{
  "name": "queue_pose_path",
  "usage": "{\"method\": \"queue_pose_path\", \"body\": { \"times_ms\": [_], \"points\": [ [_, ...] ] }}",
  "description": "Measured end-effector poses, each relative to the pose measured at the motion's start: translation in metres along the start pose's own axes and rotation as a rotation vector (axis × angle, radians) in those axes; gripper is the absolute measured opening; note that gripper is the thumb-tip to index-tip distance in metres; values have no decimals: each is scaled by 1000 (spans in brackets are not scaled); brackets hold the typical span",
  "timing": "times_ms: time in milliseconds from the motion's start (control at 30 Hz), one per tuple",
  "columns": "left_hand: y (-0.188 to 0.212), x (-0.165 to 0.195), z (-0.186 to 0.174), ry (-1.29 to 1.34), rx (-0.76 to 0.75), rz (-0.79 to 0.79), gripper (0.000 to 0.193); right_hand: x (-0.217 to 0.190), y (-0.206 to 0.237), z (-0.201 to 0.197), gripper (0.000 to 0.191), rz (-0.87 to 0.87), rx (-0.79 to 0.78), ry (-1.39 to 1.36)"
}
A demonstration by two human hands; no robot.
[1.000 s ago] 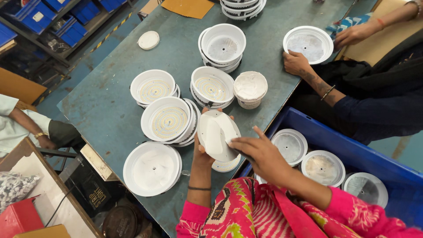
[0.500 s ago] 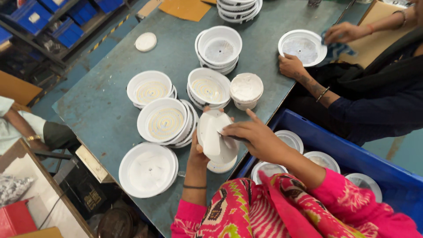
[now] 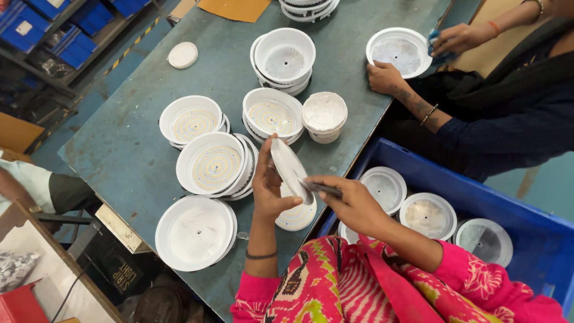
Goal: The person repeatedly picks up white circular LED light housings, applies a white substance from a small container to the center, and stacks the units on the table. The person handles the housings one at a time and places them into growing stacks.
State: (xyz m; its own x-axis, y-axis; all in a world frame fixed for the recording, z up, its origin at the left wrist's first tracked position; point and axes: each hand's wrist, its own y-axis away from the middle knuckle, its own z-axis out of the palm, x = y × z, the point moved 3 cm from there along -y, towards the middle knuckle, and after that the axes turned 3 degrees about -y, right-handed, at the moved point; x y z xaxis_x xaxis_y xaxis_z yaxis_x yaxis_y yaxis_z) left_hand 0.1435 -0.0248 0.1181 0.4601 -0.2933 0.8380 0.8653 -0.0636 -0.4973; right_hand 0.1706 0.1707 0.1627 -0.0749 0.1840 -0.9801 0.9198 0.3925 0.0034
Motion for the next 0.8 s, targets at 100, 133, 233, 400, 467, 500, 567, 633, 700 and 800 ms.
{"method": "queue_pose_path", "body": {
  "times_ms": [100,133,233,400,467,500,567,633,700,800],
  "points": [
    [-3,1,-6,-85,9,-53,128,-2,12,4,36,25,-29,-78],
    [-5,4,-9,-45,0,-57,129,-3,13,2,35,24,-44,-100],
    [-5,13,-14,105,13,-71,131,-6,10,-11,33,-51,-191,-251],
    [7,50,-32,176,140,-102,121,21,0,-80,34,-2,182,-292],
    [22,84,-55,-37,228,-96,117,40,3,-103,33,7,223,-432],
    [35,105,-72,-189,283,-99,115,49,5,-113,33,-15,233,-458],
    [61,146,-111,-681,343,-198,112,68,5,-126,27,-76,216,-574],
    [81,160,-142,-1217,278,-381,109,84,-3,-129,26,-87,118,-705],
    [93,142,-158,-1664,134,-551,102,99,-13,-128,27,-75,73,-764],
    [103,92,-172,-1811,-88,-750,104,115,-28,-126,29,-70,96,-716]
  ]
}}
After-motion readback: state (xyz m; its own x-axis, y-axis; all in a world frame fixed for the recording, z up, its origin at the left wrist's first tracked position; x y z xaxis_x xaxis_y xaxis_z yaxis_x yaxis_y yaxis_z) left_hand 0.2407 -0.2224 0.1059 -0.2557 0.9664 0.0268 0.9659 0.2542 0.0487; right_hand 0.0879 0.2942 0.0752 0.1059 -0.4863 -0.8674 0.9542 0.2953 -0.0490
